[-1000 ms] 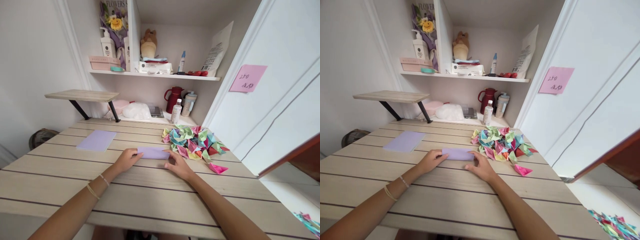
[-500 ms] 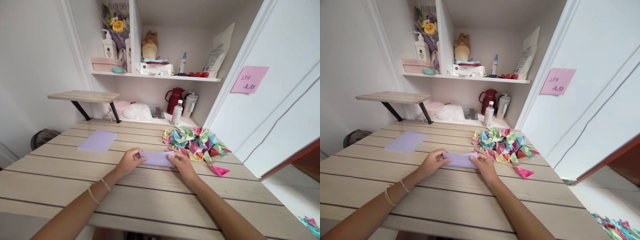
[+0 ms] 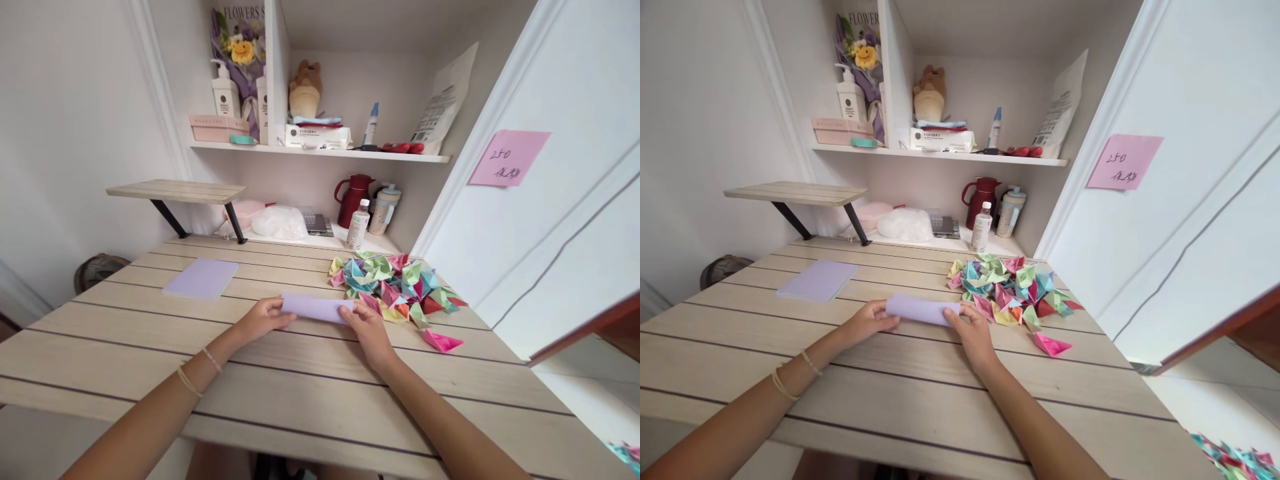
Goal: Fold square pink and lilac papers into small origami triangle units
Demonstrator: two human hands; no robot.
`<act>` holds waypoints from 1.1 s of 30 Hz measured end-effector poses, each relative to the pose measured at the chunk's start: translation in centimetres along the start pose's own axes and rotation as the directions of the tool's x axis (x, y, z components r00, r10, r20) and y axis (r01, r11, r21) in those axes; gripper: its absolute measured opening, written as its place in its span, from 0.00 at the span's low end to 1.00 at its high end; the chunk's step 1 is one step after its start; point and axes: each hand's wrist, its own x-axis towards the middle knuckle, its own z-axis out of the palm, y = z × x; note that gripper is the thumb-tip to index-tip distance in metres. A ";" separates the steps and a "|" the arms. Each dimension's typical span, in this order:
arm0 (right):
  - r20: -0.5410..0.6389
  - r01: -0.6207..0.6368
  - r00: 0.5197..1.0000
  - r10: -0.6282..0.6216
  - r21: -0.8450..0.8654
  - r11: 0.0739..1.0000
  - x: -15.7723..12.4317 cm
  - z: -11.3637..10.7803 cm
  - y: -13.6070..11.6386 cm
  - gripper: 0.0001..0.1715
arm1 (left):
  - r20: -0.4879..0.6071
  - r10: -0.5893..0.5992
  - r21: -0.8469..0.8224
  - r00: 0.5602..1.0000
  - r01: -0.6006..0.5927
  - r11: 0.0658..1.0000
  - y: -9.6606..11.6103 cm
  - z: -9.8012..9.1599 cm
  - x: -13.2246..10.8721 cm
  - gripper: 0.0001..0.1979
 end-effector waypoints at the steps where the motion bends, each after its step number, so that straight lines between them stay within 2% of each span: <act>1: -0.023 0.020 1.000 -0.021 -0.024 1.000 0.0 0.0 -0.1 0.19 | -0.017 0.026 -0.008 1.000 -0.026 1.000 0.0 0.0 0.1 0.16; 3: -0.068 0.017 0.998 -0.018 -0.021 1.000 -0.1 0.2 -0.1 0.22 | -0.066 0.058 -0.009 0.996 -0.059 0.998 0.0 0.2 0.1 0.15; 5: -0.080 -0.056 0.995 0.062 0.075 0.996 -0.2 0.4 -0.1 0.32 | -0.127 0.084 -0.018 0.988 -0.087 0.996 0.0 0.4 0.2 0.16; 8: 0.035 -0.209 0.978 0.208 0.286 0.935 -0.2 0.7 0.1 0.39 | -0.174 0.150 -0.057 0.973 -0.162 0.985 0.1 0.8 0.2 0.18; 11: 0.182 -0.272 0.959 0.218 0.365 0.890 -0.1 0.9 0.0 0.32 | -0.156 0.169 -0.119 0.973 -0.188 0.975 0.1 1.2 0.0 0.30; 14: 0.173 -0.238 0.966 0.191 0.317 0.918 -0.1 0.8 -0.2 0.23 | -0.145 0.139 -0.166 0.980 -0.163 0.973 0.2 1.4 -0.1 0.36; 17: 0.130 -0.210 0.975 0.180 0.273 0.939 0.0 0.7 -0.3 0.19 | -0.229 0.115 -0.120 0.967 -0.145 0.982 0.1 1.3 0.1 0.27; 19: 0.142 -0.219 0.972 0.185 0.277 0.936 0.0 0.6 -0.3 0.18 | -0.300 0.116 -0.064 0.947 -0.142 0.988 -0.1 1.0 0.3 0.19; 21: 0.146 -0.232 0.970 0.196 0.298 0.926 -0.1 0.6 -0.4 0.18 | -0.346 0.115 -0.031 0.931 -0.134 0.991 -0.3 0.8 0.5 0.16; 24: 0.105 -0.226 0.974 0.203 0.321 0.920 0.0 0.5 -0.3 0.17 | -0.377 0.100 -0.016 0.921 -0.115 0.993 -0.3 0.5 0.5 0.16; 30: 0.027 -0.181 0.983 0.181 0.296 0.938 0.3 0.2 0.1 0.19 | -0.357 0.104 0.010 0.928 -0.108 0.994 0.1 0.5 0.2 0.24; 33: -0.001 -0.144 0.989 0.150 0.275 0.951 0.3 0.2 0.0 0.23 | -0.355 0.141 0.024 0.924 -0.142 0.990 0.3 0.5 0.2 0.21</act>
